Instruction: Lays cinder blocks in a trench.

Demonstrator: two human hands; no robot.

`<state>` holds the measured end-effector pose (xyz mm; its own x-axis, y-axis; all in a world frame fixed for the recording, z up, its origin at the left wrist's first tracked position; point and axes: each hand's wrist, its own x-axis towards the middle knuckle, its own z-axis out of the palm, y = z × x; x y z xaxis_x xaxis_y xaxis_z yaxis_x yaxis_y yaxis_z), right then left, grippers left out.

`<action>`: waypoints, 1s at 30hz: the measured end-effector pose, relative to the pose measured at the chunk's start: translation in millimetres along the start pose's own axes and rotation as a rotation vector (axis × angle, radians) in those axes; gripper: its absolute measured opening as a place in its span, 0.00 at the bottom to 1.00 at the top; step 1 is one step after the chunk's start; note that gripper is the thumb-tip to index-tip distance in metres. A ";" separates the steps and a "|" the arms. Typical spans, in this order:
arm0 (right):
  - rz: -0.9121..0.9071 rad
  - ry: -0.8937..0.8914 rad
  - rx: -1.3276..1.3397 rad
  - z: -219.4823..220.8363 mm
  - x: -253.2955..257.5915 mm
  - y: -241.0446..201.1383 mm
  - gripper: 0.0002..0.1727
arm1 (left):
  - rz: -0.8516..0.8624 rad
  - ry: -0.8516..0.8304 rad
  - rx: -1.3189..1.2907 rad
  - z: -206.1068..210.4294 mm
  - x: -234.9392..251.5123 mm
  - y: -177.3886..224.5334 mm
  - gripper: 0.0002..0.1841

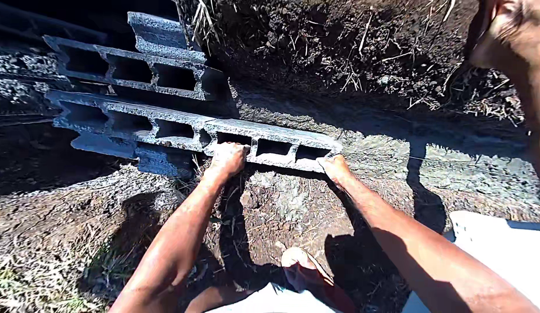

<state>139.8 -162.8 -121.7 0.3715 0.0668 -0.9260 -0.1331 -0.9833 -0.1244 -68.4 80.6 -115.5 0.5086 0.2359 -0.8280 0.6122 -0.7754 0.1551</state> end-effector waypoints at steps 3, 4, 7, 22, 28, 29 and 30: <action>0.022 -0.131 -0.241 -21.9 -5.2 -9.3 0.42 | -0.008 0.012 -0.009 -2.2 0.1 -0.7 0.11; 0.033 -0.198 -0.330 -33.6 -9.9 -14.2 0.43 | -0.004 0.022 -0.019 -1.6 -0.6 -0.4 0.11; -0.021 -0.160 -0.529 -75.5 -32.0 -31.2 0.26 | 0.048 0.084 -0.061 3.3 -0.3 1.1 0.12; -0.191 0.328 -0.451 -14.5 -58.6 -13.7 0.37 | 0.051 0.172 -0.189 1.0 -9.6 6.0 0.09; -0.008 0.275 -0.224 -14.2 -39.4 4.1 0.42 | 0.077 0.167 -0.144 12.6 0.9 -5.7 0.08; -0.015 0.225 -0.123 -12.4 -36.3 4.3 0.40 | 0.085 0.149 -0.117 12.2 5.1 -6.2 0.07; -0.026 0.167 -0.039 -9.2 -32.2 2.0 0.38 | 0.090 0.109 -0.099 10.0 7.7 -8.3 0.07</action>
<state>136.0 -168.5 -88.9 0.5225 0.0660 -0.8501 -0.0869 -0.9877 -0.1301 -75.6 83.1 -128.6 0.6235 0.2346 -0.7458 0.6151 -0.7360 0.2827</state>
